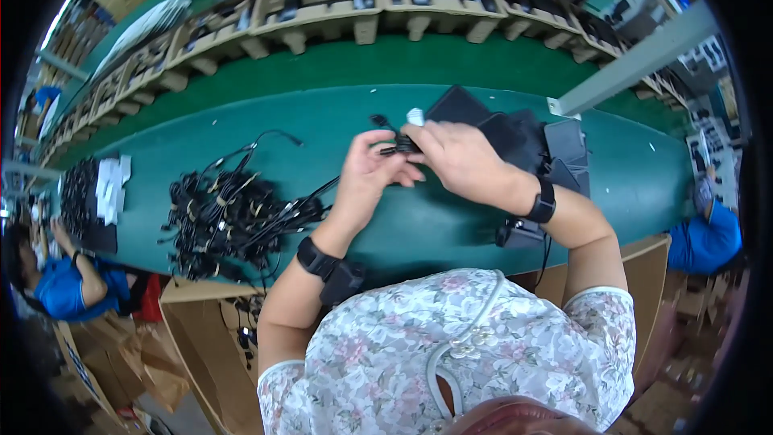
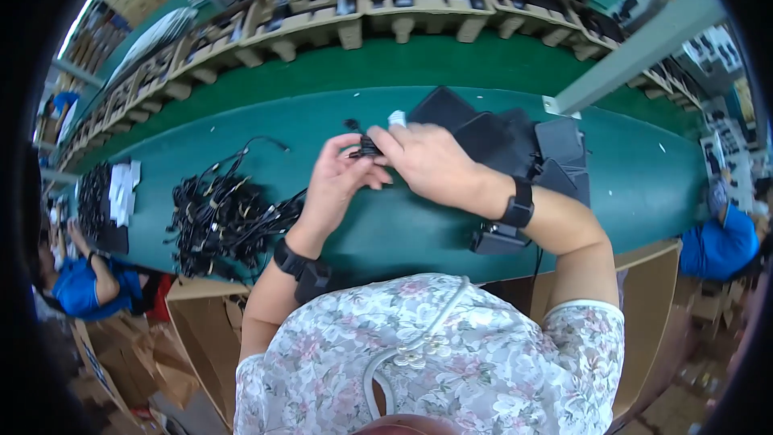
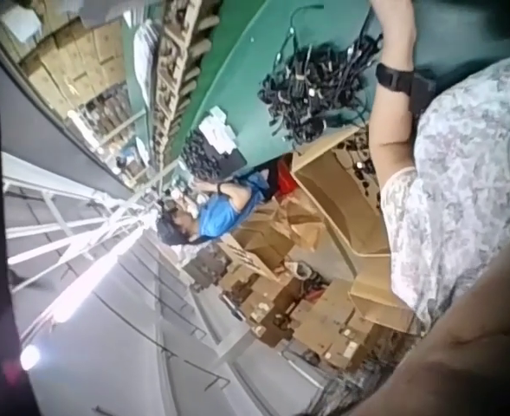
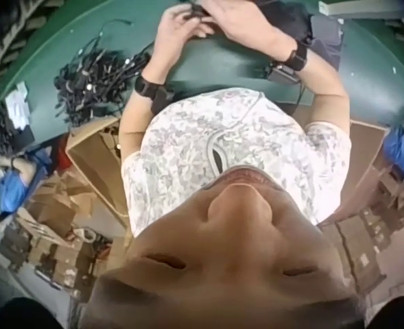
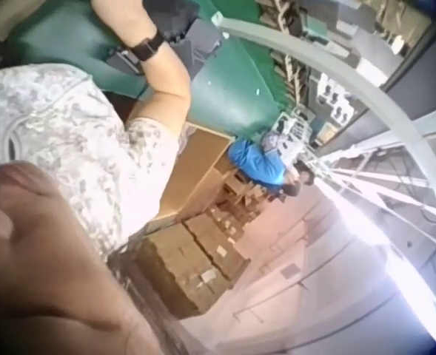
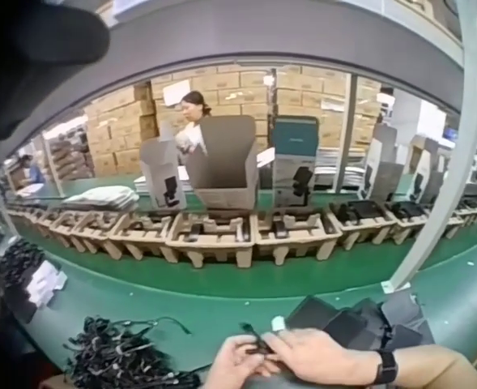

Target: The person picks up a cable from a pile, wraps it around a small black pad, and places the assembly into a cardboard tray. They also reach into a large box to retrieve more black pads, placing them on the table before continuing to wrap cables around the pads and traying them.

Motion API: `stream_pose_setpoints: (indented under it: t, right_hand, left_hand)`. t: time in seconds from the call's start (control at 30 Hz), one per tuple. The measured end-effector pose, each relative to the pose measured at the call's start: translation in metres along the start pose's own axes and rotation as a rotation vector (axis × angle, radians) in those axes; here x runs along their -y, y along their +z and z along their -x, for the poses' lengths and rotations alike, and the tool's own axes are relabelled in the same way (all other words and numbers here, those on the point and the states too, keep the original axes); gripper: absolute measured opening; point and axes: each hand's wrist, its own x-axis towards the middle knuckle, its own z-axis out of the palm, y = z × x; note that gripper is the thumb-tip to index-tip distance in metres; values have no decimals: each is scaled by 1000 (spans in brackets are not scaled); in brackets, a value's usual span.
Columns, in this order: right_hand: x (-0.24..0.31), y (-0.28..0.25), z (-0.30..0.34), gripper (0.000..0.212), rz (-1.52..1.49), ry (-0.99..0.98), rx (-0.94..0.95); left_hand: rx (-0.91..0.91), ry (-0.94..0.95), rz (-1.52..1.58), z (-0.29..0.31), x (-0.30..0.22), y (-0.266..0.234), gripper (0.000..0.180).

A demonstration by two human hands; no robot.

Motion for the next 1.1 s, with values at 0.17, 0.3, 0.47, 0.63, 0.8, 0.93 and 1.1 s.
stream_pose_setpoints:
  t: [0.17, 0.3, 0.47, 0.63, 0.8, 0.93, 1.1]
  right_hand:
    - [-92, -62, -27, 24, 376, 304, -287]
    - [-215, -130, -38, 33, 614, 535, -435]
    - [-297, -139, -58, 31, 747, 643, -212]
    - [-333, -105, -70, 23, 832, 598, -167]
    - [-372, -95, -63, 21, 932, 482, -12]
    - [-366, -92, -70, 29, 799, 531, 14]
    - [-339, -89, -80, 30, 491, 739, -75]
  left_hand:
    - [-198, 139, -410, -7, 19, -33, 35]
    - [-213, 230, -653, -1, 29, -26, 36]
    - [-295, 266, -567, 1, 23, -14, 39]
    - [-323, 234, -622, 5, 24, -16, 40]
    - [-292, 240, -640, 4, 24, -15, 38]
    - [-291, 234, -671, 5, 23, -18, 36]
    - [-307, 236, -672, 3, 24, -18, 35]
